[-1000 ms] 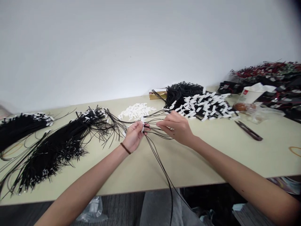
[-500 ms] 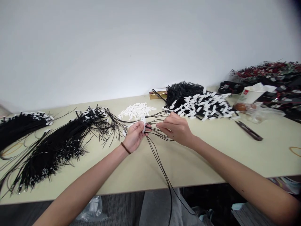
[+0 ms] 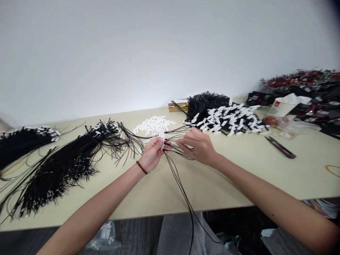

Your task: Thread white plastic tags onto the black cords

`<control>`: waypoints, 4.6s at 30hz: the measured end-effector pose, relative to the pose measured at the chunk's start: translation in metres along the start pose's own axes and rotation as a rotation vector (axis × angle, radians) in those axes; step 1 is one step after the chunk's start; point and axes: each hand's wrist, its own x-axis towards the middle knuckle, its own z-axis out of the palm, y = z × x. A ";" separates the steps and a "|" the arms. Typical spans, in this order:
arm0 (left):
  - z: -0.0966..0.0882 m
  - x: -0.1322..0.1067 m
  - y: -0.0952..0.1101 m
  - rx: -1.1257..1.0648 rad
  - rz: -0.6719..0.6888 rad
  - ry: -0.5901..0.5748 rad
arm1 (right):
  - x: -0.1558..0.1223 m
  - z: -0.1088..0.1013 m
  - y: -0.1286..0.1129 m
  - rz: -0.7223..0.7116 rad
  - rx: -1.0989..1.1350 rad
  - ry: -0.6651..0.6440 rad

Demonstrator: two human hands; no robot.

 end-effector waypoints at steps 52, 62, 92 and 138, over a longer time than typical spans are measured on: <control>0.002 -0.002 -0.004 0.091 -0.013 0.024 | -0.003 0.014 -0.014 -0.267 0.047 -0.092; -0.001 0.001 -0.004 0.081 0.020 0.025 | 0.002 0.009 -0.018 0.190 0.552 -0.106; -0.003 0.003 -0.002 0.007 0.019 0.099 | 0.002 0.003 -0.008 0.167 0.145 0.054; -0.002 0.003 -0.002 0.008 0.038 0.085 | 0.006 -0.001 -0.010 0.250 0.250 0.027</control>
